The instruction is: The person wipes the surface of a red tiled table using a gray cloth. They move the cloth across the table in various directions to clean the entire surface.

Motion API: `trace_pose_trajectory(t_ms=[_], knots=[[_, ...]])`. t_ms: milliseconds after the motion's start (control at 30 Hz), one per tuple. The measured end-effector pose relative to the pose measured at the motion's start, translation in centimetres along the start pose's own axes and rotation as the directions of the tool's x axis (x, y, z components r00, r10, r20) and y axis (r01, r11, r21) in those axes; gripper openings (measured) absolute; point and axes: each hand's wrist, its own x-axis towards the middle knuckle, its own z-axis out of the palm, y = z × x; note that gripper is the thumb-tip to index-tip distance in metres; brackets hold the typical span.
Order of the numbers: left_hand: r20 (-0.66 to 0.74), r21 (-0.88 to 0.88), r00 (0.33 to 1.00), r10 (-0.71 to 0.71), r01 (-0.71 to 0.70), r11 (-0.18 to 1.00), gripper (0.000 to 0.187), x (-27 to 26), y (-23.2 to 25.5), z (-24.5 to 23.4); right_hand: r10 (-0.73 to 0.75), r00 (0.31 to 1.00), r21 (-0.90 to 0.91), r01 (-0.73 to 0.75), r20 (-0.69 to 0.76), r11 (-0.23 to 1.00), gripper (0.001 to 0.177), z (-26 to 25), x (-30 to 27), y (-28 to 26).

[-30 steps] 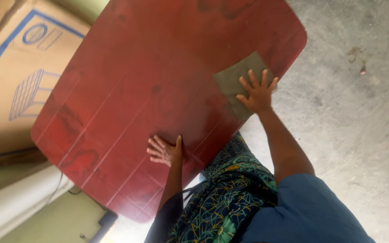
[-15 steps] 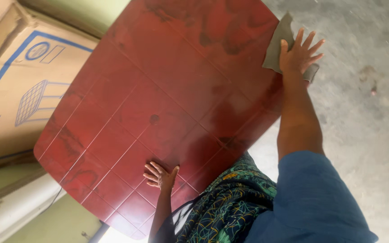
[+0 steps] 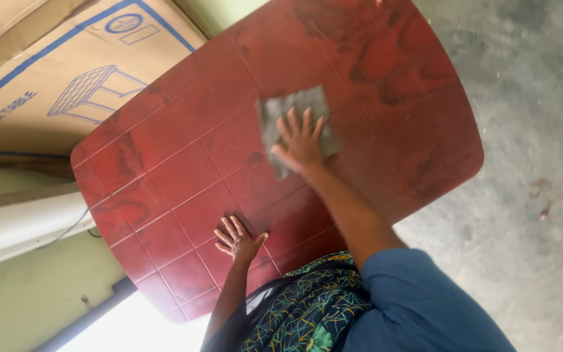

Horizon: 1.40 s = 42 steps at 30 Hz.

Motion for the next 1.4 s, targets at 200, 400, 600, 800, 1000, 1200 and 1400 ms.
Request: trace_pose_trajectory(t_ms=[200, 400, 600, 800, 1000, 1200, 1400], knots=[[-0.358, -0.198, 0.933, 0.031, -0.108, 0.974, 0.108, -1.2, -0.1, 1.2, -0.273, 0.942, 0.105, 0.257, 0.193, 0.961, 0.084, 4.5, -5.7, -10.7], [-0.617, -0.412, 0.769, -0.166, -0.137, 0.901, 0.087, -0.9, 5.3, -3.7, -0.190, 0.925, -0.206, 0.126, -0.329, 0.970, 0.075, 2.3, -2.0, -3.5], [-0.492, 0.015, 0.798, 0.347, -0.391, 0.920, 0.077, 5.4, 14.7, -6.5, 0.088, 0.941, -0.102, -0.127, -0.327, 0.987, 0.075, 4.1, 1.3, 6.4], [-0.270, 0.069, 0.881, 0.390, -0.386, 0.920, 0.077, 7.8, 20.0, -12.1, 0.110, 0.950, -0.044, -0.129, -0.294, 0.991, 0.074, 5.3, 0.9, 6.8], [-0.342, 0.119, 0.823, 0.454, -0.441, 0.890, 0.077, 16.3, 22.4, -19.4, 0.106, 0.949, -0.052, -0.127, -0.297, 0.991, 0.076, 5.6, 1.1, 6.9], [-0.330, 0.206, 0.865, 0.377, -0.323, 0.924, 0.074, 25.3, 21.5, -26.9, 0.104, 0.940, -0.044, -0.125, -0.326, 0.991, 0.076, 6.4, 1.4, 7.6], [-0.414, 0.031, 0.909, 0.046, -0.036, 0.999, 0.076, 30.6, 9.1, -31.9, 0.103, 0.939, -0.033, -0.121, -0.329, 0.992, 0.076, 6.5, 1.5, 7.6]])
